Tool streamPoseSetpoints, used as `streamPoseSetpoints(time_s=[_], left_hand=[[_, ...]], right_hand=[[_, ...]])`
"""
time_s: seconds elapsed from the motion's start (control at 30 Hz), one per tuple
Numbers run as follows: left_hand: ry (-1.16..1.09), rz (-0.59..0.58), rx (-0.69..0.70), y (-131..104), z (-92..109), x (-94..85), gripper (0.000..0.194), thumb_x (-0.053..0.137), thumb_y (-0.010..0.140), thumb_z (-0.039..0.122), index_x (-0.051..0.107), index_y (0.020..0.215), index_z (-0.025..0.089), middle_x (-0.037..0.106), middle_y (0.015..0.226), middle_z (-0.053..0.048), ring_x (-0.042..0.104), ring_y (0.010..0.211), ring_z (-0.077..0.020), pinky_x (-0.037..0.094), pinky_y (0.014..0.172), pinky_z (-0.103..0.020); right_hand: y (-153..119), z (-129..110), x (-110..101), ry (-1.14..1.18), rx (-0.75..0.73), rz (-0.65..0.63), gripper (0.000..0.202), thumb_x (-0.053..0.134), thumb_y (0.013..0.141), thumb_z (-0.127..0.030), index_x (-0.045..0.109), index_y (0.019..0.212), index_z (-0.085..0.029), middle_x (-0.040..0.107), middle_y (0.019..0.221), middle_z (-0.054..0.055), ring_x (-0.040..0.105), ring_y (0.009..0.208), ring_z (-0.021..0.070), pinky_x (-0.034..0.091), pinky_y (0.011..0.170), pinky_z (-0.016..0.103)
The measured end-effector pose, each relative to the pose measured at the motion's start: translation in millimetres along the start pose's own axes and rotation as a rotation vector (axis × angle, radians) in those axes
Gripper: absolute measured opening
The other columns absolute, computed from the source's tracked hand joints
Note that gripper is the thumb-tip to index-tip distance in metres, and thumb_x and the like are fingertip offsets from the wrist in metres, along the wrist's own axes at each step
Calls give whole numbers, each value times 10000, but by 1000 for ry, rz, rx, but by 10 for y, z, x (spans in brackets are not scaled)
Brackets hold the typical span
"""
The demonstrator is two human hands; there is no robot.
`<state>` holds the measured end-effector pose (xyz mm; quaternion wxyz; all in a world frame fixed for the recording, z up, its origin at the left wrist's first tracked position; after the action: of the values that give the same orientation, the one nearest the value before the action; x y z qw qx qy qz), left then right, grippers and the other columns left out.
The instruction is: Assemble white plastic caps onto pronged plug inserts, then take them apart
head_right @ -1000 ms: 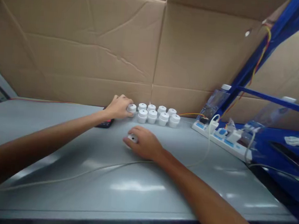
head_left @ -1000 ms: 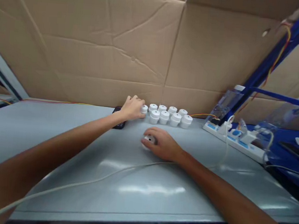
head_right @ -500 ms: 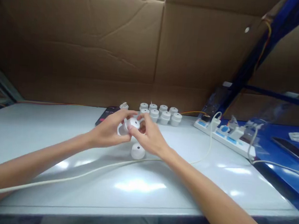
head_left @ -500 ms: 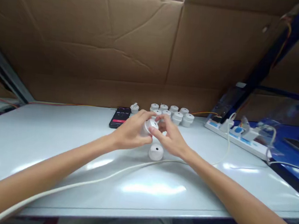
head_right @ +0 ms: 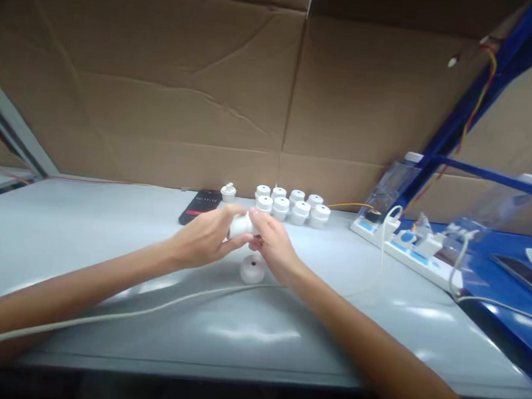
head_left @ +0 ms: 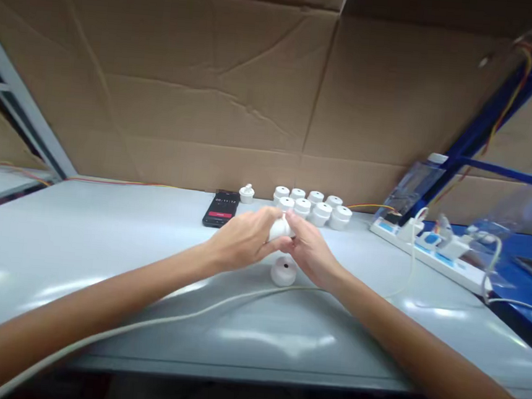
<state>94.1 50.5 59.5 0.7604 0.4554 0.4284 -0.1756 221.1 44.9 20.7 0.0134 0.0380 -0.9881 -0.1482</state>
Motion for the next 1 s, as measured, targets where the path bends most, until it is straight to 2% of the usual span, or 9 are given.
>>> streamPoseSetpoints(time_s=[0.07,0.2,0.27,0.33,0.47,0.63,0.73,0.87,1.0], left_hand=[[-377,-35,-207,15,-148,-25,454,446,1008,630,498,1150,201,634,822,-39,622,695,-205,477,619,-306],[-1121,-269,-594,-14,-317,108,411,474,979,608,514,895,207,470,614,26,397,469,-110,278,430,-226],[-1277,-272,-636,17,-379,65,397,593,917,584,567,889,188,534,667,0,463,513,-113,333,452,-228],[-1294,-169,-594,81,-493,-45,384,721,838,523,631,994,183,635,840,-38,597,679,-141,435,558,-239],[-987,-36,-550,155,-791,-152,493,823,675,339,642,1115,209,680,1034,-41,650,902,-178,480,738,-274],[-244,-36,-530,246,-1082,-93,405,759,686,368,558,1002,217,693,1047,-50,651,963,-243,485,835,-357],[-26,-94,-527,317,-1163,-1,369,759,690,373,555,955,217,693,1015,-69,645,1003,-311,457,913,-445],[180,-146,-515,375,-1212,76,342,745,724,420,600,940,198,690,1064,-120,577,1155,-403,409,979,-542],[335,-179,-504,371,-1238,113,389,711,781,449,643,1032,161,620,1277,-191,472,1290,-445,397,1009,-571]], right_hand=[[-17,-127,-25,-132,-155,-14,332,604,965,-566,634,1057,-249,662,941,30,620,802,192,532,716,346],[-150,-560,-74,-672,-759,-20,180,658,932,-215,661,1074,-326,659,1224,53,627,1134,263,521,950,457],[-169,-662,-170,-830,-908,76,211,621,910,-125,672,1002,-307,636,1239,63,611,1179,270,520,955,459],[-99,-648,-273,-887,-874,123,233,611,891,-104,674,1023,-286,623,1231,75,613,1183,270,522,969,460],[68,-301,-268,-960,-606,-118,368,593,873,-114,693,1197,-257,641,1265,103,610,1212,283,490,1060,502],[77,104,-196,-1000,-290,-402,390,538,972,-223,680,1335,-220,670,1321,124,616,1236,281,482,1091,503],[63,66,-200,-941,-208,-405,389,540,1019,-399,672,1355,-252,666,1388,102,595,1307,282,442,1149,505],[-3,-3,-136,-923,-111,-511,679,673,895,-639,582,1477,-301,551,1552,91,487,1445,332,394,1202,524],[-64,-8,-74,-973,-103,-607,797,756,813,-641,577,1489,-259,487,1597,129,436,1479,367,364,1217,542]])
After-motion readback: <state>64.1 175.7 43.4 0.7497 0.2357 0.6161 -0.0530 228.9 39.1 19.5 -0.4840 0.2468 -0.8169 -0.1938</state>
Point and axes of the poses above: each hand's wrist, its own y-axis towards the middle knuckle, its own x-axis out of the palm, z = x × y, the point moved 7 cm from there along y, towards the middle knuckle
